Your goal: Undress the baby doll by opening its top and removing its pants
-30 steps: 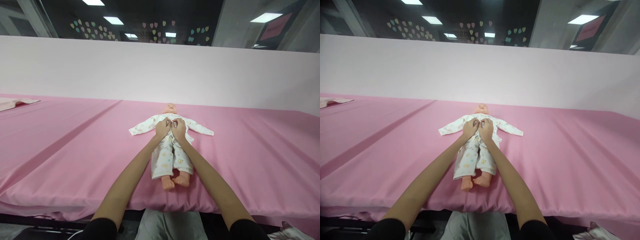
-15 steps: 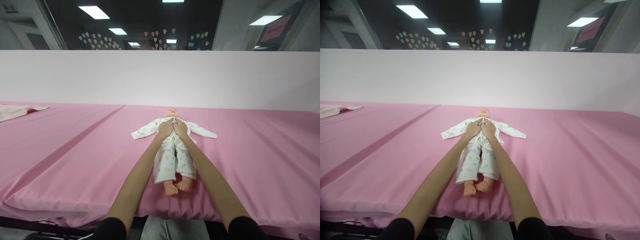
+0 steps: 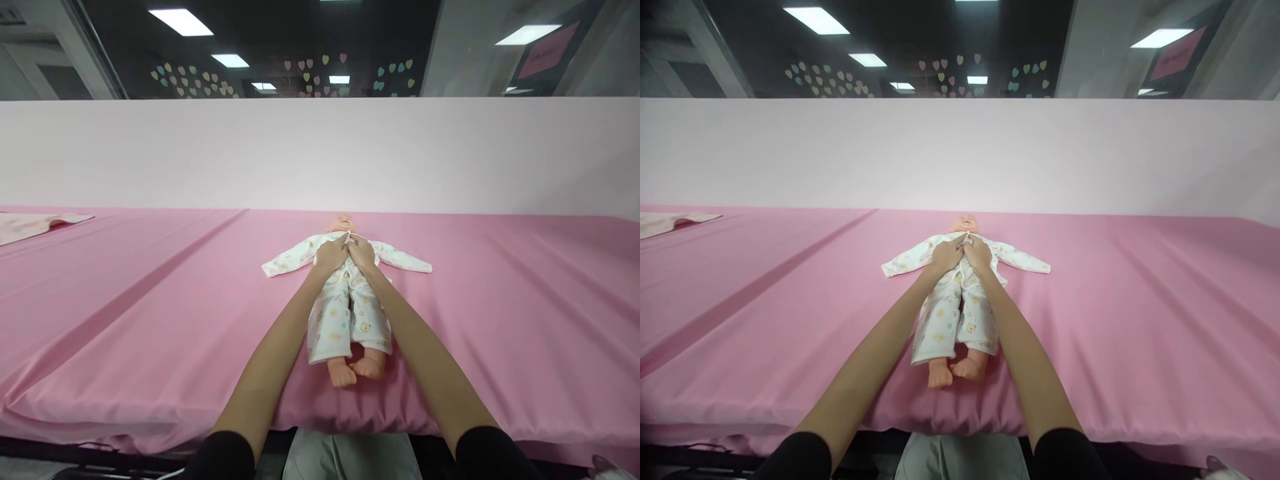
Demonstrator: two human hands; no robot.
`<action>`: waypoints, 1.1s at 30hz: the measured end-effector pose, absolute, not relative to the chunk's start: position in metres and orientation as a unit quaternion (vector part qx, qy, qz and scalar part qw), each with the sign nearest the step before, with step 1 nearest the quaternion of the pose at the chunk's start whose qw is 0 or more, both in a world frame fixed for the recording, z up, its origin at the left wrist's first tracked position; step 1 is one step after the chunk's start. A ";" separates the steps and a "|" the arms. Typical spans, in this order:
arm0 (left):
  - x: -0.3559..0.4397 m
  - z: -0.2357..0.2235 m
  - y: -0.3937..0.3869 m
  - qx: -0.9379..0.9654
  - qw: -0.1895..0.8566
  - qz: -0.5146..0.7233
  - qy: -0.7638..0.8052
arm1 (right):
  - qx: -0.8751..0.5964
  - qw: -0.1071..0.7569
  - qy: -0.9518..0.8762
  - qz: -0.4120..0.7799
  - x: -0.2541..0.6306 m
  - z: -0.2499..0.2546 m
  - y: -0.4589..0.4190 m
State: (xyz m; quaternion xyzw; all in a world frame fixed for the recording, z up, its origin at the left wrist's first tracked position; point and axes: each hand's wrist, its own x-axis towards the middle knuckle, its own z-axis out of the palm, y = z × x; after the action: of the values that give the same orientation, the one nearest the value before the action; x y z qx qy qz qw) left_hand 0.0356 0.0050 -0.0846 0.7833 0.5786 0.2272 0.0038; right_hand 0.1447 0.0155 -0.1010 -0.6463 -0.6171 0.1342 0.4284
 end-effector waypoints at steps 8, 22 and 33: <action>0.037 -0.087 0.005 0.787 -0.016 0.214 0.579 | -0.654 0.417 -0.614 0.144 0.146 -0.097 0.015; 0.038 -0.090 0.007 0.785 -0.029 0.215 0.581 | -0.646 0.405 -0.632 0.138 0.154 -0.102 0.016; 0.034 -0.085 0.009 0.774 0.082 0.272 0.566 | -0.669 0.316 -0.672 0.030 0.148 -0.100 0.005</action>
State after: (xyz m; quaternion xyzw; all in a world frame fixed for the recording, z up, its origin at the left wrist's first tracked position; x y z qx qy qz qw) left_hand 0.0337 0.0090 -0.0852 0.7739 0.5659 0.2720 0.0825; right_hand 0.1478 0.0047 -0.1004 -0.6689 -0.6724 0.0296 0.3156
